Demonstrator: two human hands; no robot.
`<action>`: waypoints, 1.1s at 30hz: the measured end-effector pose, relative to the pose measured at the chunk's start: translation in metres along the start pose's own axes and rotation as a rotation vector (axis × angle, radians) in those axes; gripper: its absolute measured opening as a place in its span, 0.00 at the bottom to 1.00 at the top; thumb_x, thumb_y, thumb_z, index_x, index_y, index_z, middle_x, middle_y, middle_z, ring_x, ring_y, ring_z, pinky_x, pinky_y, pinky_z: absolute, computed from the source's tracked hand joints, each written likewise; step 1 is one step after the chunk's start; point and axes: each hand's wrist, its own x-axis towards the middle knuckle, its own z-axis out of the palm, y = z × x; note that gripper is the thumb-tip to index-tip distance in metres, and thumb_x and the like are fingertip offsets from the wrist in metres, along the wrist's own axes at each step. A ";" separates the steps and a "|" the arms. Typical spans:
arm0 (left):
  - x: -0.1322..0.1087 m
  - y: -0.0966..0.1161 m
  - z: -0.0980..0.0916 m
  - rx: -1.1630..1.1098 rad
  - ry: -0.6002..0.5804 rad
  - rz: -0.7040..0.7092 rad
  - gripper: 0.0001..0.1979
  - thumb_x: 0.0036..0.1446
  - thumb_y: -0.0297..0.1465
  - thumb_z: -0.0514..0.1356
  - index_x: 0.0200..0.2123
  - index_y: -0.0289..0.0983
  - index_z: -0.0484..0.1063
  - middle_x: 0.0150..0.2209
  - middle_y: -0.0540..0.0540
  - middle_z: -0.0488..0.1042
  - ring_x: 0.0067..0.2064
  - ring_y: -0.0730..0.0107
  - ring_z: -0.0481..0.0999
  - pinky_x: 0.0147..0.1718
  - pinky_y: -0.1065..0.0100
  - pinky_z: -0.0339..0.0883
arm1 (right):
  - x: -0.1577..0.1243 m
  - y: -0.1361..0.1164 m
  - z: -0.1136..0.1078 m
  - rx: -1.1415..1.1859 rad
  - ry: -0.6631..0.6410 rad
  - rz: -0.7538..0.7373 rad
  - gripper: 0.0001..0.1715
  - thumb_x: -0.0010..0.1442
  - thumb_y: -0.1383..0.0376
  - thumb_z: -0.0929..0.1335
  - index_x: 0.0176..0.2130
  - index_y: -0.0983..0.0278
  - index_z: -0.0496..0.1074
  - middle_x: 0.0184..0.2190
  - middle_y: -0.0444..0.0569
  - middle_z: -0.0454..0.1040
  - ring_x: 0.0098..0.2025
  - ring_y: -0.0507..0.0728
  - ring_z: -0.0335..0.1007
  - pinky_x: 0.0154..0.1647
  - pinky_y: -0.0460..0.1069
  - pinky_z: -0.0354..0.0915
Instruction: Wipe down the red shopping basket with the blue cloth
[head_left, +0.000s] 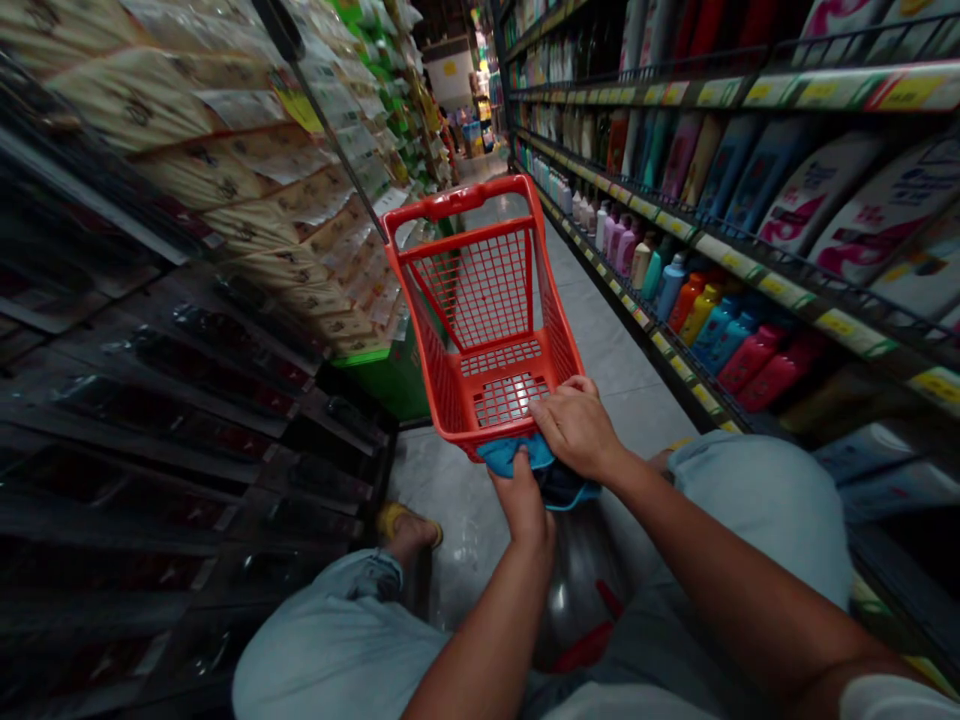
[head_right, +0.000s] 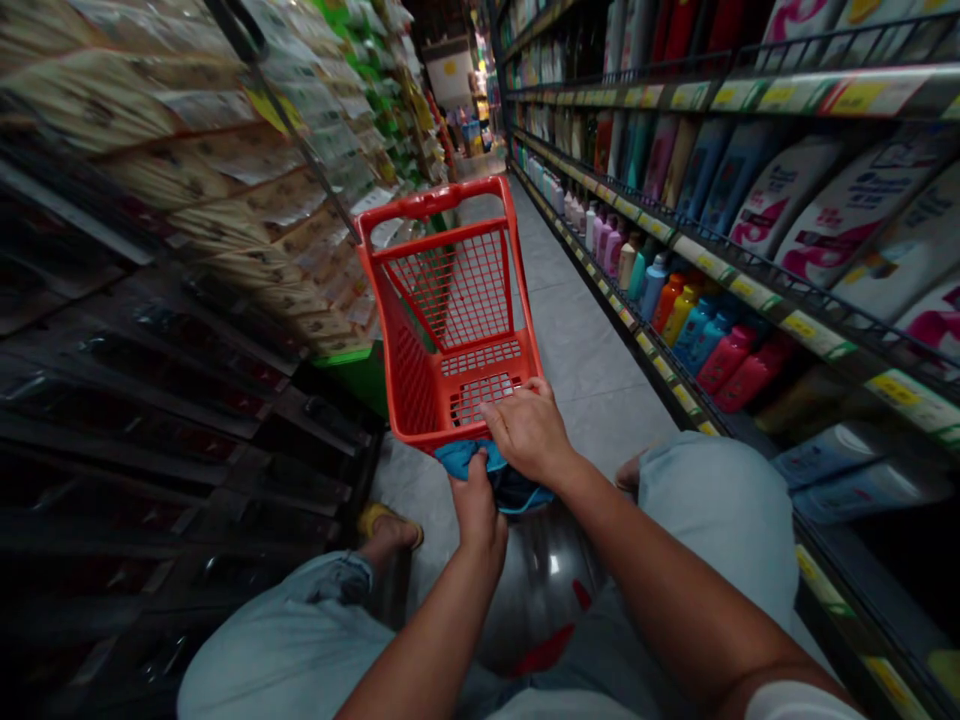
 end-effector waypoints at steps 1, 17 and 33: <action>0.004 -0.002 0.000 -0.008 0.007 -0.040 0.17 0.52 0.33 0.61 0.47 0.41 0.68 0.42 0.48 0.78 0.41 0.68 0.79 0.50 0.61 0.72 | 0.000 -0.003 0.002 -0.002 0.005 0.007 0.30 0.74 0.61 0.56 0.28 0.64 0.77 0.29 0.49 0.80 0.34 0.55 0.69 0.52 0.55 0.51; 0.031 0.094 -0.051 0.586 -0.043 0.594 0.16 0.47 0.34 0.67 0.41 0.41 0.71 0.40 0.47 0.74 0.47 0.59 0.73 0.57 0.54 0.62 | -0.010 -0.021 -0.005 0.190 -0.019 -0.016 0.23 0.73 0.63 0.56 0.41 0.61 0.78 0.40 0.48 0.82 0.41 0.56 0.73 0.59 0.58 0.50; -0.011 0.096 -0.037 0.670 -0.471 0.381 0.18 0.50 0.36 0.65 0.46 0.43 0.73 0.37 0.48 0.79 0.37 0.62 0.79 0.38 0.63 0.74 | -0.086 -0.033 -0.008 0.788 0.063 -0.046 0.59 0.58 0.42 0.71 0.73 0.56 0.42 0.72 0.58 0.53 0.73 0.64 0.51 0.72 0.61 0.55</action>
